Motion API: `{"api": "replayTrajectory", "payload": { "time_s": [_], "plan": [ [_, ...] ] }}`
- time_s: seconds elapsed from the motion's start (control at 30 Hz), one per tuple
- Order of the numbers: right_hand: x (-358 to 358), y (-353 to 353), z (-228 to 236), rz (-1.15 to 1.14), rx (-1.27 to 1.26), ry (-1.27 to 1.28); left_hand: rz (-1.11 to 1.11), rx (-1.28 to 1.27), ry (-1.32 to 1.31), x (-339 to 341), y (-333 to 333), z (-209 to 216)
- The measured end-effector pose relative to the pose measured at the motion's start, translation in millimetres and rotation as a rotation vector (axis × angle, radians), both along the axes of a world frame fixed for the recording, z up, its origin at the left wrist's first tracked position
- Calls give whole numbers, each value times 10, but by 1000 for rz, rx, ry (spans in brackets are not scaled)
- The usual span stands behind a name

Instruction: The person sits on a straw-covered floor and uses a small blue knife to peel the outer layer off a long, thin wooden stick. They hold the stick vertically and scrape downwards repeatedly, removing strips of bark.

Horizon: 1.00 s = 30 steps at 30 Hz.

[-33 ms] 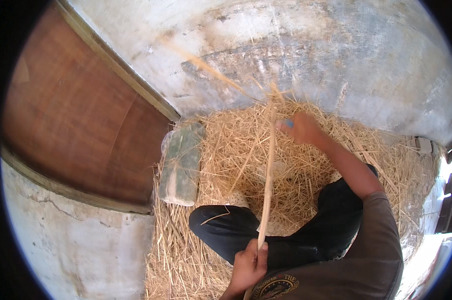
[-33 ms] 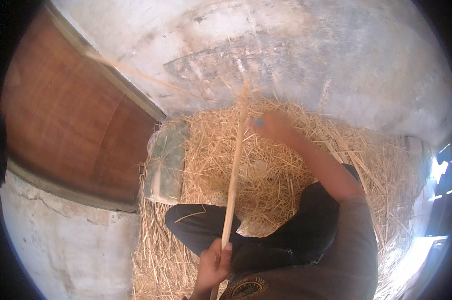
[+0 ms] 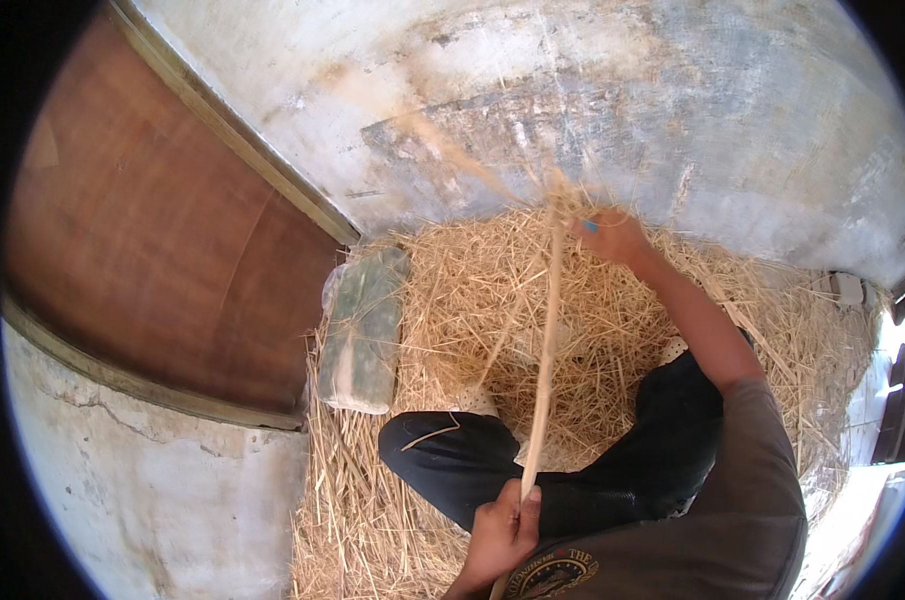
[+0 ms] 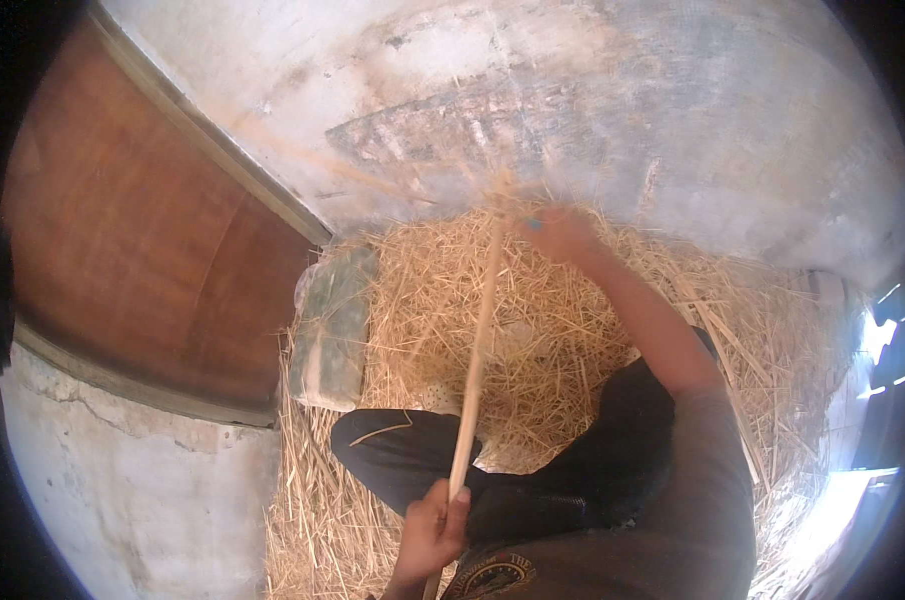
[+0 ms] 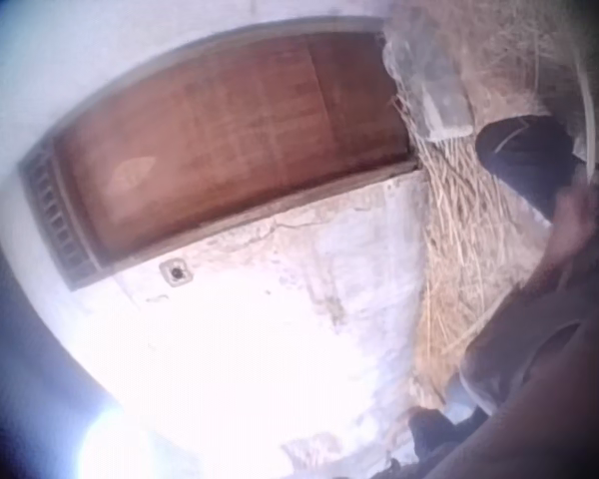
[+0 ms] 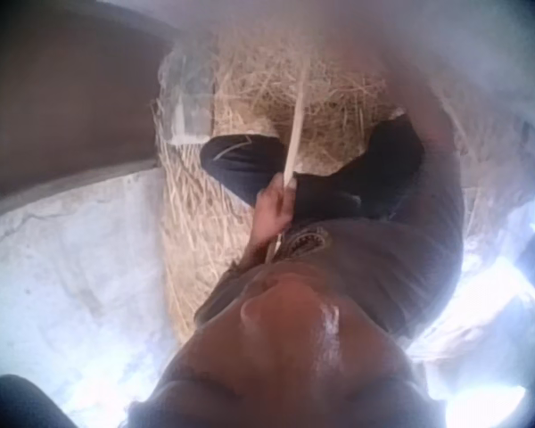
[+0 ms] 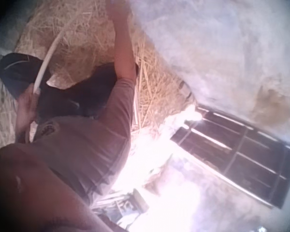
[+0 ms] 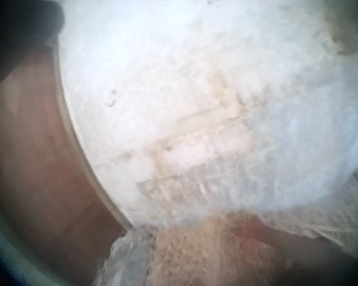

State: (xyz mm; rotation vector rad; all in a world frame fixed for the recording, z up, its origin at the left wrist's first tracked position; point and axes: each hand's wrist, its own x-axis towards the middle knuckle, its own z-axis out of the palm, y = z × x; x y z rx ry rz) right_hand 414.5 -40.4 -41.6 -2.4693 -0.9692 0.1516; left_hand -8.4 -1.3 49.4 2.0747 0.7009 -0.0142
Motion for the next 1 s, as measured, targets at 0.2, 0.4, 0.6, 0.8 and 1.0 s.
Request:
{"api": "replayTrajectory", "payload": {
  "time_s": [0.2,0.4,0.6,0.8,1.0],
  "plan": [
    [-128,-8,24,-93,-72,11,39,-136,-123,-128,104,-514],
    [-669,-184,242,72,18,85,118,-486,-254,188,528,-446],
    [-746,-215,101,68,164,39,79,-379,-547,879,1011,-215],
    [-816,-255,286,61,261,105,-11,-354,-766,1435,1195,69],
    [-792,-261,192,138,368,180,30,-328,-753,1700,1063,150]
  ]
}}
